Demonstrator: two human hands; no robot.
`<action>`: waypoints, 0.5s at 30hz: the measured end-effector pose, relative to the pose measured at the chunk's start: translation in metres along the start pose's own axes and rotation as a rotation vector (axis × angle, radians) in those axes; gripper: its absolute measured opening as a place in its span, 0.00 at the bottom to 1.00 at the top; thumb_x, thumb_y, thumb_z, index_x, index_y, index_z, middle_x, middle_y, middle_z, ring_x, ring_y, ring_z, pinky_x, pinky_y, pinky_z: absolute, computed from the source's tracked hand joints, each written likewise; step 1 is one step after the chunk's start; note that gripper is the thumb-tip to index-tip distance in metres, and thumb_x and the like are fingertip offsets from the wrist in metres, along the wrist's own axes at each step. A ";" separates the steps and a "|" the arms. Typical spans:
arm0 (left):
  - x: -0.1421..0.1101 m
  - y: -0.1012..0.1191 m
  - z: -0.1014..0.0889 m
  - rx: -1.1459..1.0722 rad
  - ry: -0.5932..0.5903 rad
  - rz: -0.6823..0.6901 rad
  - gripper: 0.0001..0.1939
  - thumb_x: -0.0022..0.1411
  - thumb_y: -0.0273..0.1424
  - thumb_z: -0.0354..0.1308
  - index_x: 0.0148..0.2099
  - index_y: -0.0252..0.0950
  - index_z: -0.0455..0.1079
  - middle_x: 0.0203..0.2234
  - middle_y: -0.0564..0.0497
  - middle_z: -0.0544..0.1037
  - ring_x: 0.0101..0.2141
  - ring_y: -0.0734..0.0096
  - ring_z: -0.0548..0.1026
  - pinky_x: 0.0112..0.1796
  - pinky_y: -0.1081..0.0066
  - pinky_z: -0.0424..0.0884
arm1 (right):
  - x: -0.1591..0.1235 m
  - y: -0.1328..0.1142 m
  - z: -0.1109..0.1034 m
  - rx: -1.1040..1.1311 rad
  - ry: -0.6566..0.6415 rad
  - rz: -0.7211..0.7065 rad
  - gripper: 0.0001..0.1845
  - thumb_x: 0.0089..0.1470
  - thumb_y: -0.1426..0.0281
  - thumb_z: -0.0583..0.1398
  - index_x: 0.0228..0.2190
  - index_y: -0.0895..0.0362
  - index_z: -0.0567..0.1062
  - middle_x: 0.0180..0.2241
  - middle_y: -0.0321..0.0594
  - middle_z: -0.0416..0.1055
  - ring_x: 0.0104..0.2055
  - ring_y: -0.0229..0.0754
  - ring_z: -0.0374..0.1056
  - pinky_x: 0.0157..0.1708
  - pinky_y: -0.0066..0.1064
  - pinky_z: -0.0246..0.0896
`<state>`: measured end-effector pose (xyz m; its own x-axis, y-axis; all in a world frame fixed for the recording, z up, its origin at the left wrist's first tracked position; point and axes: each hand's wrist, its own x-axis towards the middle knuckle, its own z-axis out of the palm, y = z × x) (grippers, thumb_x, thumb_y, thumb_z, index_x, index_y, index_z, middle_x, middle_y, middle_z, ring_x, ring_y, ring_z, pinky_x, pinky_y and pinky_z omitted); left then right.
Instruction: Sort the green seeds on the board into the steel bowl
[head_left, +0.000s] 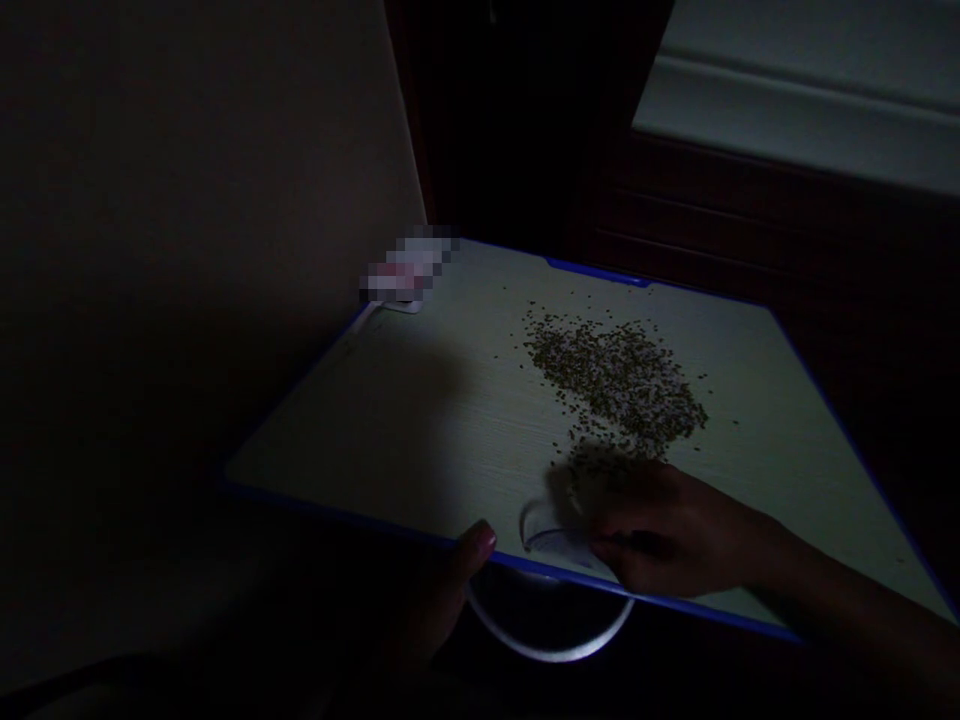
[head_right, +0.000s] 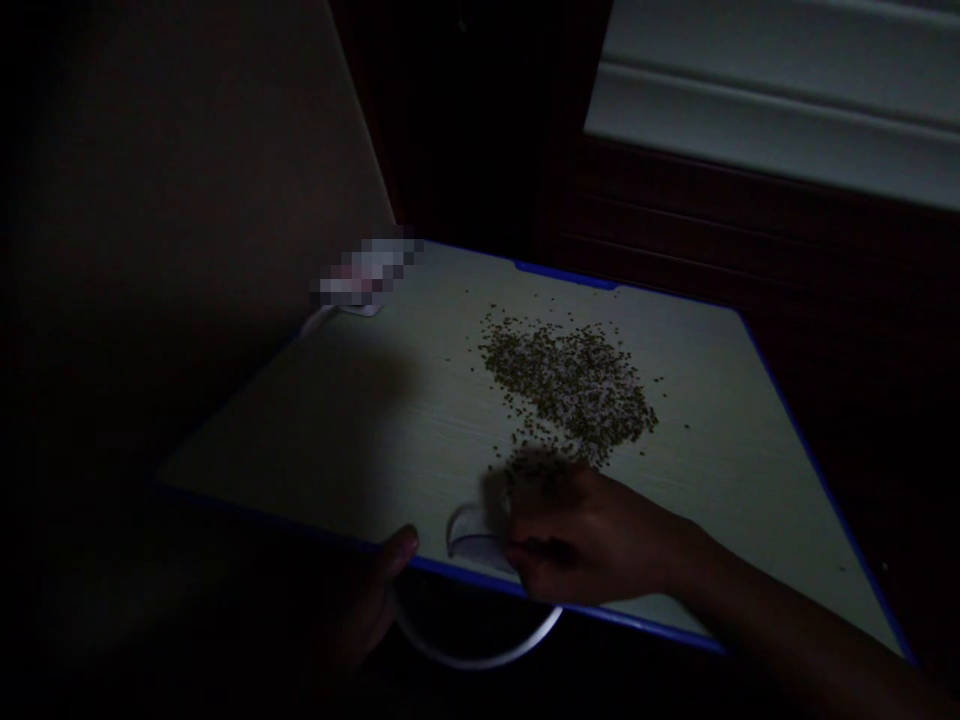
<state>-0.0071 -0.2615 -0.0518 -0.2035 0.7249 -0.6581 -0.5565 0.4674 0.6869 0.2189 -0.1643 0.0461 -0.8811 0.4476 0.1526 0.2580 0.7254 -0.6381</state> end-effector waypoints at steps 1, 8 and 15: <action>-0.003 0.005 0.005 -0.018 -0.006 -0.022 0.26 0.48 0.39 0.70 0.50 0.38 0.75 0.43 0.45 0.83 0.57 0.46 0.70 0.60 0.51 0.60 | 0.000 -0.001 0.000 -0.001 0.001 -0.018 0.10 0.55 0.73 0.59 0.23 0.56 0.70 0.20 0.32 0.64 0.24 0.33 0.57 0.27 0.27 0.51; -0.015 0.029 0.015 0.005 -0.028 -0.063 0.18 0.44 0.37 0.72 0.39 0.37 0.79 0.34 0.48 0.85 0.43 0.51 0.80 0.45 0.58 0.75 | -0.010 0.002 -0.005 -0.038 0.059 -0.011 0.09 0.56 0.73 0.59 0.24 0.56 0.69 0.18 0.29 0.62 0.21 0.30 0.57 0.25 0.26 0.49; -0.013 0.030 0.014 -0.035 -0.043 -0.076 0.23 0.46 0.36 0.71 0.46 0.40 0.76 0.40 0.50 0.84 0.52 0.52 0.76 0.55 0.58 0.69 | -0.021 0.004 -0.013 -0.156 0.193 0.082 0.09 0.55 0.74 0.60 0.24 0.54 0.67 0.15 0.26 0.57 0.17 0.30 0.54 0.20 0.27 0.45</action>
<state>-0.0101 -0.2498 -0.0182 -0.1256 0.7095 -0.6934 -0.5971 0.5041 0.6240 0.2435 -0.1638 0.0499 -0.7670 0.5885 0.2557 0.3965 0.7480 -0.5323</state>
